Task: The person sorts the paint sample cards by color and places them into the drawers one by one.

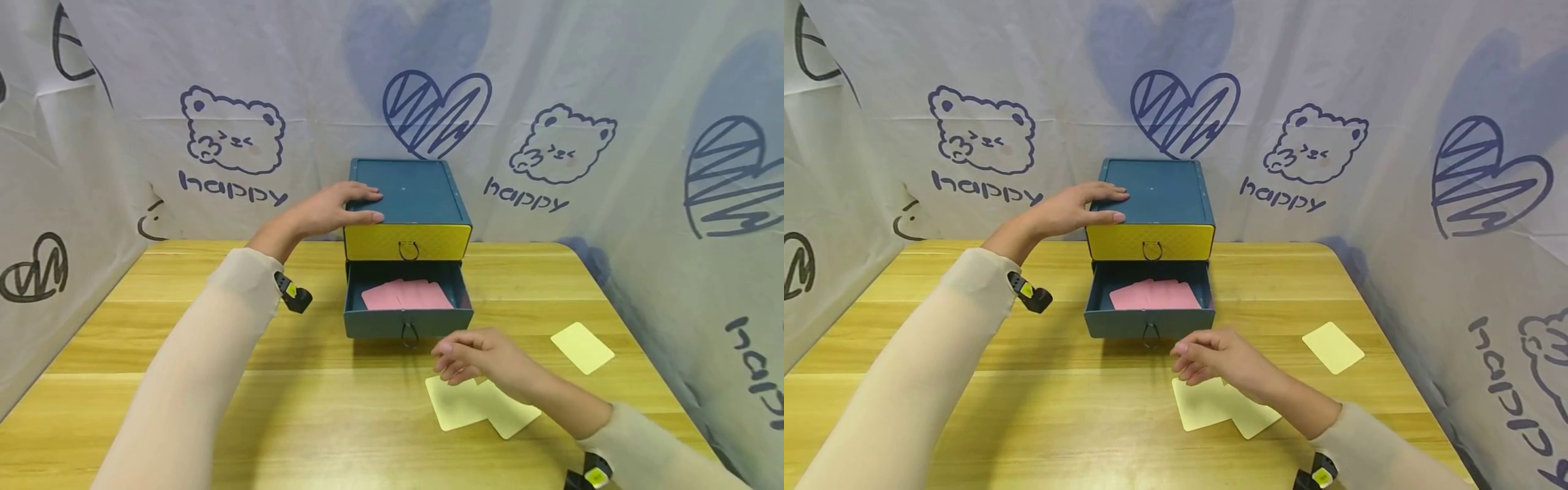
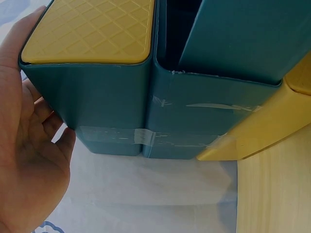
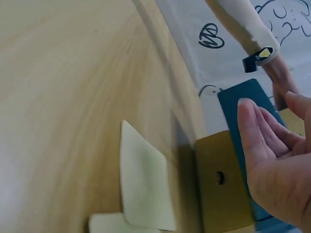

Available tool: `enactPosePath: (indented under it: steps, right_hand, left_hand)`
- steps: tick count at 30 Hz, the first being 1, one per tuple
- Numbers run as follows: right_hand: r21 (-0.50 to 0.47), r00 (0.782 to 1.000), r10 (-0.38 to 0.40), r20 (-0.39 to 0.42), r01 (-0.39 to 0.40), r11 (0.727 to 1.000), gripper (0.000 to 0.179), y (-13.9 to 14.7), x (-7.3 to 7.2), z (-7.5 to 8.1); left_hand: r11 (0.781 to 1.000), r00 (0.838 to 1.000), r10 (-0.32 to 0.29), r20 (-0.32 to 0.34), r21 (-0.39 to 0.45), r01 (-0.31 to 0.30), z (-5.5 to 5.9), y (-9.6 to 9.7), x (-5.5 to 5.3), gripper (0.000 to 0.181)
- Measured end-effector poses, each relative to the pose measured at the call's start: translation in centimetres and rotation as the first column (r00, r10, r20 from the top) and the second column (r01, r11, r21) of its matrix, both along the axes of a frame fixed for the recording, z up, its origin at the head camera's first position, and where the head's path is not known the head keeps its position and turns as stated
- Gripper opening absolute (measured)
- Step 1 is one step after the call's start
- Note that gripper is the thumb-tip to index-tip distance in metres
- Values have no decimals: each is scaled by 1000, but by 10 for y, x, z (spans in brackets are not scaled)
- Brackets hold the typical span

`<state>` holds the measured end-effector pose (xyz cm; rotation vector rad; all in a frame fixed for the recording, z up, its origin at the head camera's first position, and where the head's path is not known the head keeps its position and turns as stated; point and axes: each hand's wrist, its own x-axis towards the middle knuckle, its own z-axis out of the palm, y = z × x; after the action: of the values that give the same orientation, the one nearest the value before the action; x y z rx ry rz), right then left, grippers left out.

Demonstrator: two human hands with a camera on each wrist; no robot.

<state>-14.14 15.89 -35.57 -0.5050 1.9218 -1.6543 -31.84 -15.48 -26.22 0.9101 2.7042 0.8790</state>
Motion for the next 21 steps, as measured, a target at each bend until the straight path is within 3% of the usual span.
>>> enactPosePath:
  steps: [3,8,15,21]
  right_hand:
    - [-52,985,23,170,-14,999,42,-5,-1,-7]
    - [-146,930,63,361,-10,989,47,-15,-3,-21]
    - [-330,877,99,470,71,941,39,-33,-5,-29]
    - [-458,856,118,503,149,876,29,-44,-7,-32]
  left_hand:
    - [1000,1000,5,1,-2,-5,0,0,0,64]
    - [1000,1000,7,5,-3,-7,1,-1,1,64]
    - [1000,1000,4,10,-10,-4,3,0,4,66]
    - [1000,1000,5,9,-7,-5,2,0,4,66]
